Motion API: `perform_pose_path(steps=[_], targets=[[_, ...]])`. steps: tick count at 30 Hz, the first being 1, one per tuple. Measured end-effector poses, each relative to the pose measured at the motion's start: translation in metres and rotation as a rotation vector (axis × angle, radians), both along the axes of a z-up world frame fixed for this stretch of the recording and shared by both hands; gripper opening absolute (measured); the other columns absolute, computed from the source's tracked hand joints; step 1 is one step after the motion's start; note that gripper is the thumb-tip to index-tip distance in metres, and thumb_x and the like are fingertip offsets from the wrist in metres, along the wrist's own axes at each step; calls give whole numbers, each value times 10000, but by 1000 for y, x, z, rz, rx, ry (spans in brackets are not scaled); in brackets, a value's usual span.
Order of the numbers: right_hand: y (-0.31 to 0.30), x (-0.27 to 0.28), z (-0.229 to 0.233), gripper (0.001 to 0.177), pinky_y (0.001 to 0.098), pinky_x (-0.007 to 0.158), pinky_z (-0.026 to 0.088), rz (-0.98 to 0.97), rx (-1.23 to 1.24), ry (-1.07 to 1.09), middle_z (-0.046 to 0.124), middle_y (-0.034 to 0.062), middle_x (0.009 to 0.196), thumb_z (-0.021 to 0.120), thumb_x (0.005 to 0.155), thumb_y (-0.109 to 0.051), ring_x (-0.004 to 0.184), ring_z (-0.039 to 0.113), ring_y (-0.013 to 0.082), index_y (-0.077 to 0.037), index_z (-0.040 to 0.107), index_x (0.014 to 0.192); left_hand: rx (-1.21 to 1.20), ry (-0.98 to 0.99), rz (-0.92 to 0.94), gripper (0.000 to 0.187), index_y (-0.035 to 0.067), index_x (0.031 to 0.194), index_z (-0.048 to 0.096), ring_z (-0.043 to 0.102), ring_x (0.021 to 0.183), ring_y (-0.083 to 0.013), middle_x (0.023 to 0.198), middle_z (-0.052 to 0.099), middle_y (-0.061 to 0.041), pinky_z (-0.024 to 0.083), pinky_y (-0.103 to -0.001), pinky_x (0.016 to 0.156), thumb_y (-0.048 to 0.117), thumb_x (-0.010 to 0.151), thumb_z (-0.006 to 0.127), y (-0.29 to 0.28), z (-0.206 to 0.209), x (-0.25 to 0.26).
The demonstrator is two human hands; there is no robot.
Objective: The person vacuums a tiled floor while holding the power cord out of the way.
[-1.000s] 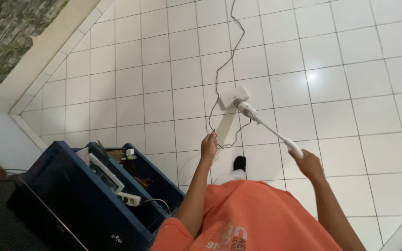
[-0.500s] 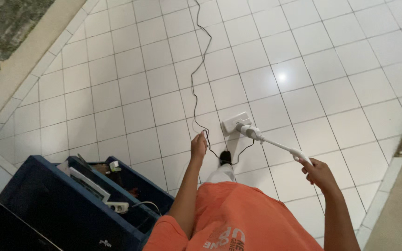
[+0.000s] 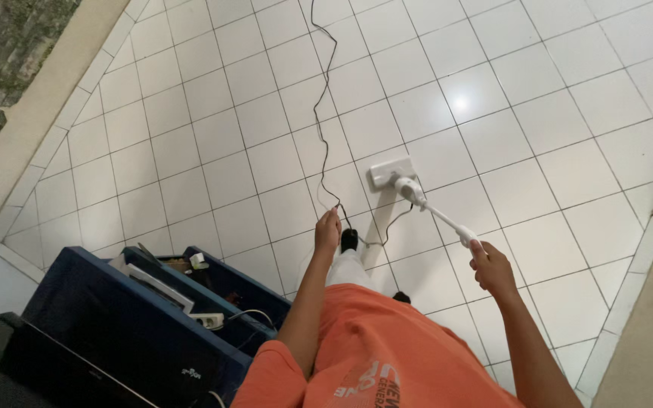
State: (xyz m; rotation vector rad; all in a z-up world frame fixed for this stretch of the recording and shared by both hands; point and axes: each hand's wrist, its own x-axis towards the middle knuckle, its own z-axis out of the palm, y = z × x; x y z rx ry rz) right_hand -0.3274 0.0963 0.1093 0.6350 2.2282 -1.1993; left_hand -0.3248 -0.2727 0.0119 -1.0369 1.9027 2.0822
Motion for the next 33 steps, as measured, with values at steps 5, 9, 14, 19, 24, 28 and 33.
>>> perform_pose_path(steps=[5,9,14,19,24,28,33], targets=[[-38,-23,-51,600,322,416,400,14,30,-61,551,80,711,419,1030,-542,474,456,137,-64,499,1383,159,86,72,400,141,777,463,304,423,-84,554,380,40,253,-273,395,398,1082,435,-29,-3,-21],[-85,-66,-82,669,343,439,446,20,106,-33,621,126,750,393,1034,-579,500,542,172,-6,437,1376,284,143,92,364,144,826,488,260,420,-77,546,341,47,212,-272,390,384,1085,402,-67,1,-41],[-155,-153,-83,667,350,467,483,70,152,2,649,146,805,328,1066,-584,530,578,195,21,568,1209,305,71,45,322,127,875,539,236,428,-72,544,312,54,185,-268,399,348,1072,412,-125,9,-65],[-204,-217,-96,632,327,462,469,-30,19,34,637,112,753,375,1054,-595,516,516,160,-9,581,1164,325,104,7,322,113,873,541,268,439,-75,547,341,58,218,-272,408,336,1079,436,-169,-10,-103],[-220,-229,-101,683,308,445,433,-125,-5,28,575,82,692,431,1046,-634,505,509,125,15,644,1047,245,37,-43,318,114,829,550,268,418,-82,528,357,50,216,-276,390,314,1056,450,-191,-6,-146],[-216,-213,-66,684,282,455,389,-255,129,143,587,69,646,504,1019,-642,501,489,120,11,696,953,256,44,-90,337,123,823,538,263,424,-75,539,373,48,215,-274,393,330,1066,429,-209,2,-171],[-215,-203,-13,620,290,458,364,-423,160,152,593,57,634,585,999,-587,515,476,108,15,728,956,263,30,-115,357,117,819,520,276,432,-74,557,399,52,231,-274,404,343,1077,419,-224,-3,-200]])
